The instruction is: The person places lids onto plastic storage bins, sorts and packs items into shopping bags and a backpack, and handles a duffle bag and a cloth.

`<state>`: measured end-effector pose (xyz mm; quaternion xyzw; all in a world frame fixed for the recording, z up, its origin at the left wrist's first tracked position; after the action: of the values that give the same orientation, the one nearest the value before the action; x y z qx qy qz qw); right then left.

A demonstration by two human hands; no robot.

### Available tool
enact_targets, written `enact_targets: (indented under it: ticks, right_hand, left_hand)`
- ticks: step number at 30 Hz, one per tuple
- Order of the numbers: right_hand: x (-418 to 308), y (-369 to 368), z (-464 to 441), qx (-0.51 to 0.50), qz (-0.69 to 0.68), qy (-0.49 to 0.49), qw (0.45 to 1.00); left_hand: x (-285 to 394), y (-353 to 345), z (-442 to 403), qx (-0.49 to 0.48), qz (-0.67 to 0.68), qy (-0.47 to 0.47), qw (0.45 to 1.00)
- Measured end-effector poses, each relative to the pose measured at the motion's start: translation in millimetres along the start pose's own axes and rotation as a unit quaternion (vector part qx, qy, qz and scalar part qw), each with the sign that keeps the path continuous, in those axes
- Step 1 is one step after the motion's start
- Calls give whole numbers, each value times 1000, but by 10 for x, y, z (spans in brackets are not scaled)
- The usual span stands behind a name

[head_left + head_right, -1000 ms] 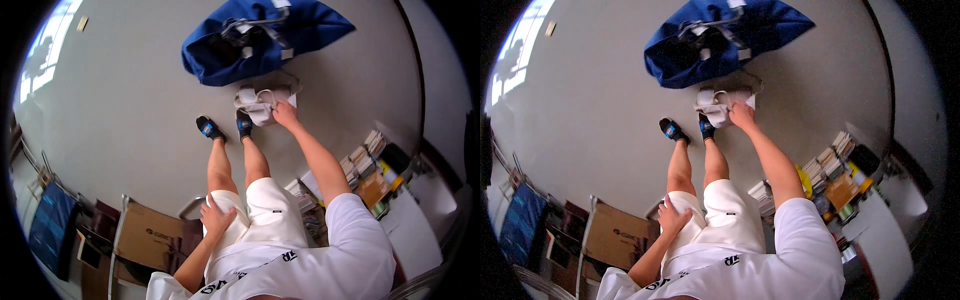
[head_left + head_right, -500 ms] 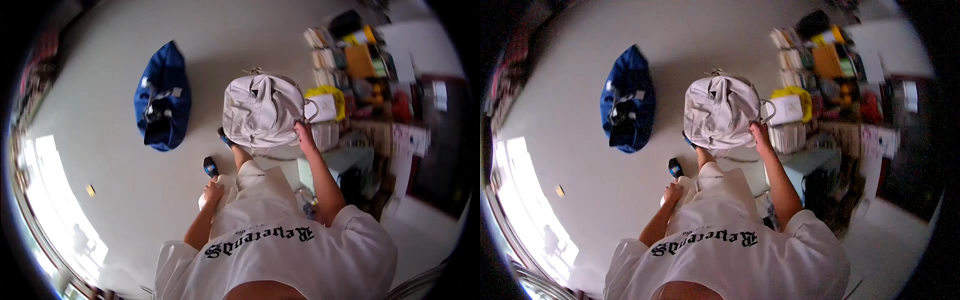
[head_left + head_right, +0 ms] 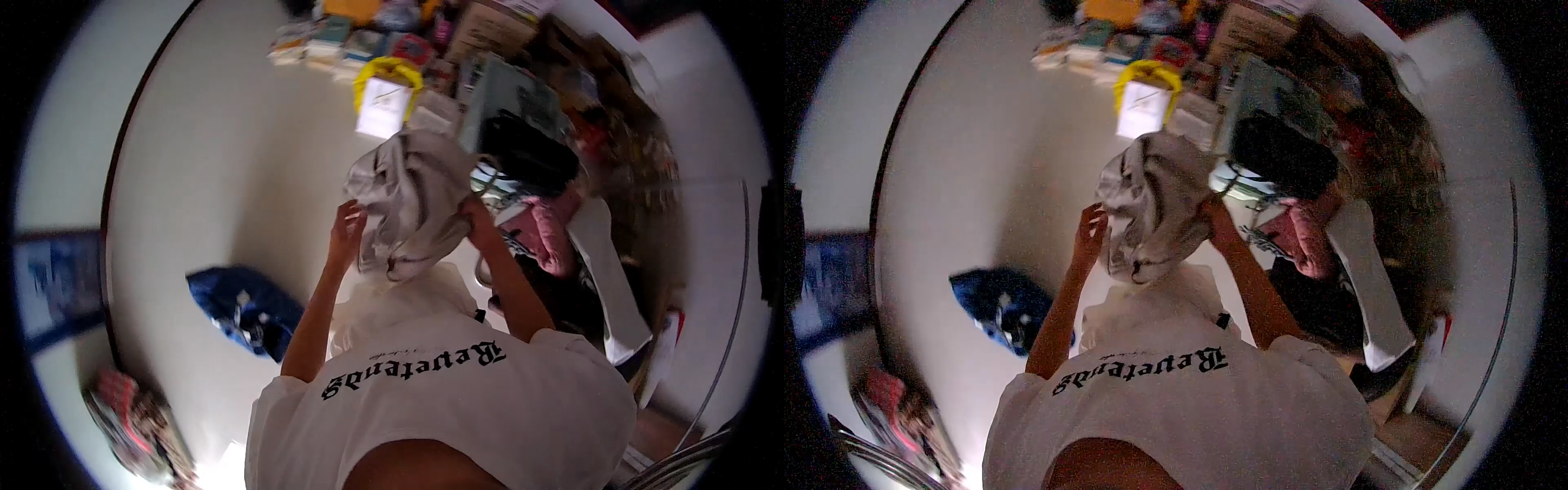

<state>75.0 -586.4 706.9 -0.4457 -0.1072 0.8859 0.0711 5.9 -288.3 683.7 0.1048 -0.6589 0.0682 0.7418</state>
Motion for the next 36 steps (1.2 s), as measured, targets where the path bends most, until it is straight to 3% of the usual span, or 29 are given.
enact_targets:
  ticks: [1, 2, 3, 4, 5, 8, 12, 14, 16, 20, 21, 22, 24, 25, 26, 28, 30, 32, 33, 35, 36]
  right_hand:
    - [191, 169, -201, -97, 53, 33, 993]
    - [12, -13, -38, -130, 61, 54, 988]
    - [-1, -69, -17, -87, 59, 19, 994]
    - [61, 365, -328, -72, 29, -7, 997]
    - [-42, 337, -344, -76, 0, -15, 997]
    - [-512, 479, -508, -96, -75, -4, 993]
    - [-599, 703, -1004, -73, -110, -16, 991]
    - [-744, 754, -1284, -55, -151, 1, 987]
    - [-899, 799, -1569, -18, -131, 56, 990]
    - [-1475, 725, -2077, 49, -192, 115, 973]
    - [-1603, 768, -2141, 138, -158, 105, 972]
    - [-1729, 687, -2204, 148, -164, 106, 969]
    - [-2216, 447, -2299, 116, -27, 201, 972]
    - [-2301, 359, -2310, 130, -77, 193, 970]
    - [-2416, 195, -2345, 128, -31, 189, 973]
    - [-2747, -229, -2332, 117, 119, 188, 968]
    - [-2911, -366, -2292, 137, 151, 185, 961]
    - [-3068, -382, -2216, 174, 279, 223, 918]
    - [-2925, -294, -2294, 191, 332, 192, 904]
    - [-2980, -259, -2216, 204, 313, 190, 908]
    - [-3025, -251, -2165, 202, 298, 190, 913]
  left_hand:
    - [-14, -408, -170, -80, 90, 96, 988]
    - [264, -774, -232, -136, 133, 172, 966]
    - [160, -1070, -309, -164, 123, 214, 955]
    - [77, -1428, -530, -186, 15, 153, 971]
    - [3, -1781, -741, -194, -95, 89, 972]
    - [692, -2230, -1074, -199, -30, 69, 977]
    - [532, -2269, -1783, -196, -132, 37, 971]
    - [698, -2208, -2200, -142, -6, 17, 990]
    - [1058, -2135, -2656, -127, -63, -34, 989]
    - [1526, -2277, -3402, -181, 58, 34, 981]
    - [1581, -2386, -3594, -195, 58, 31, 979]
    - [1597, -2486, -3703, -243, 3, 34, 969]
    - [1766, -2662, -3761, -349, -124, 63, 927]
    - [1815, -2746, -3783, -368, -125, 19, 921]
    - [1857, -2813, -3821, -386, -125, -25, 914]
    - [1994, -2914, -3953, -428, -82, -19, 900]
    - [1964, -2994, -3986, -471, -39, -6, 881]
    - [1812, -2991, -4069, -461, 34, 52, 885]
    - [1807, -2981, -4075, -460, 56, 74, 883]
    - [1846, -3018, -3973, -461, 163, 281, 825]
    - [1818, -3052, -3967, -473, 156, 284, 819]
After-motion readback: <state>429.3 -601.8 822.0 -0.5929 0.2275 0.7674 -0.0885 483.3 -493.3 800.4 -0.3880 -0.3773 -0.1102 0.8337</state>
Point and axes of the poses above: each hand's wrist, its own z-axis away from the middle knuckle, its own y-axis out of the back of the hand, x = y × z, the point moved 9 cm from there along -z, towards the middle knuckle, and after that the axes turned 7 degrees about z, right-handed, at the moved point
